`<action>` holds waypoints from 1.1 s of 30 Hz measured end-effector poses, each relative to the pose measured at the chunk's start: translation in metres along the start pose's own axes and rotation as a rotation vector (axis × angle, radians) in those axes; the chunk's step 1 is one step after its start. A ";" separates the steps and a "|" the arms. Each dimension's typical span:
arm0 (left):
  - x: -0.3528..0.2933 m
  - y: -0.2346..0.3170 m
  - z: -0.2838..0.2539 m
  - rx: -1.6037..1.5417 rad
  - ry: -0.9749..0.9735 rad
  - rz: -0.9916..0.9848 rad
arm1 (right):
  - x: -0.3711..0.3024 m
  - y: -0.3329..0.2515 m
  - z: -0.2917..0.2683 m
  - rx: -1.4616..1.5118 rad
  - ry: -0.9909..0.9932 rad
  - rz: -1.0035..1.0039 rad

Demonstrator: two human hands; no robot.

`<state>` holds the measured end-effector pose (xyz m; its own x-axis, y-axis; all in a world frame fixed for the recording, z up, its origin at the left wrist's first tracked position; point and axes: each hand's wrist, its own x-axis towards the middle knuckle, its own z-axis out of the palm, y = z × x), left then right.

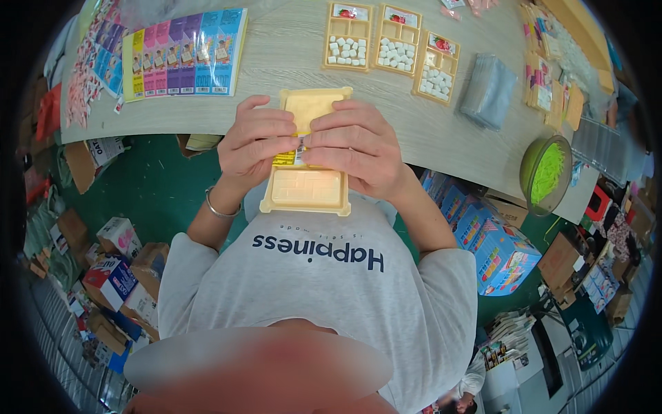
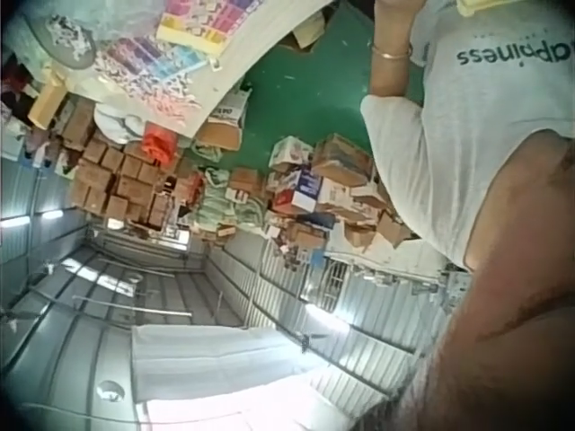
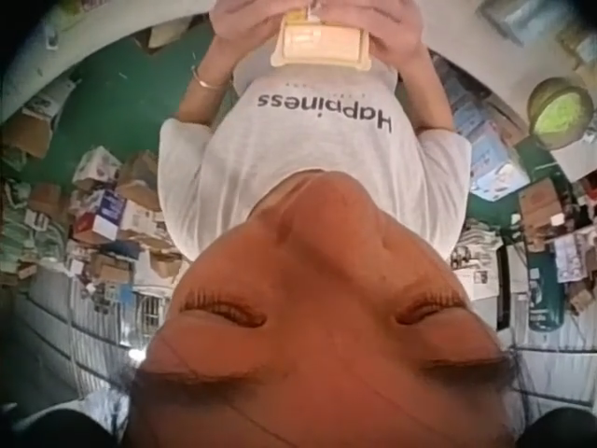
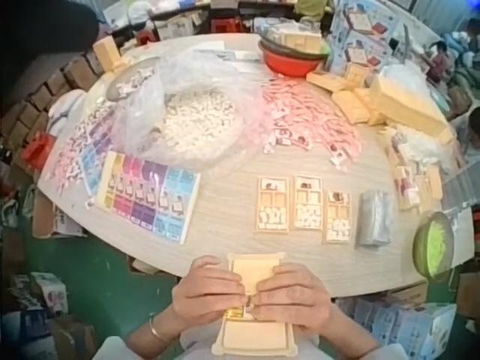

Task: Packaging small white cubes into plastic trays and wrapping them with decorative paper labels.

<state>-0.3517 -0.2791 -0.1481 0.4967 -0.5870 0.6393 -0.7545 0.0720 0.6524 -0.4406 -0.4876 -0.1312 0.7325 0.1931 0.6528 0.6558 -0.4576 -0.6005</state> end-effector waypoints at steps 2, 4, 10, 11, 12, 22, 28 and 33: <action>0.005 0.003 -0.002 -0.025 -0.015 0.020 | -0.003 -0.001 0.001 0.028 0.054 0.059; 0.011 0.004 -0.002 -0.086 -0.034 0.064 | -0.004 0.000 0.004 0.014 0.117 0.128; 0.025 -0.002 0.025 -0.279 -0.041 -0.187 | -0.018 0.007 0.001 0.179 0.208 0.322; 0.030 -0.003 0.030 -0.278 -0.033 -0.149 | -0.018 0.007 -0.001 0.211 0.244 0.331; 0.037 -0.004 0.036 -0.277 -0.023 -0.112 | -0.018 0.009 -0.005 0.245 0.280 0.340; 0.088 -0.031 0.135 -0.656 0.034 -0.605 | -0.039 0.044 -0.069 0.319 0.531 0.823; 0.142 -0.030 0.172 -0.939 -0.038 -0.735 | -0.078 0.126 -0.187 0.149 0.722 0.854; 0.114 -0.076 0.138 -0.617 0.000 -0.722 | -0.160 0.204 -0.367 -1.165 0.396 1.224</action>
<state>-0.2968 -0.4627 -0.1807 0.7548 -0.6560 -0.0028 0.0952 0.1054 0.9899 -0.4910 -0.9298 -0.1886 0.4615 -0.8408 0.2830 -0.7947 -0.5336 -0.2894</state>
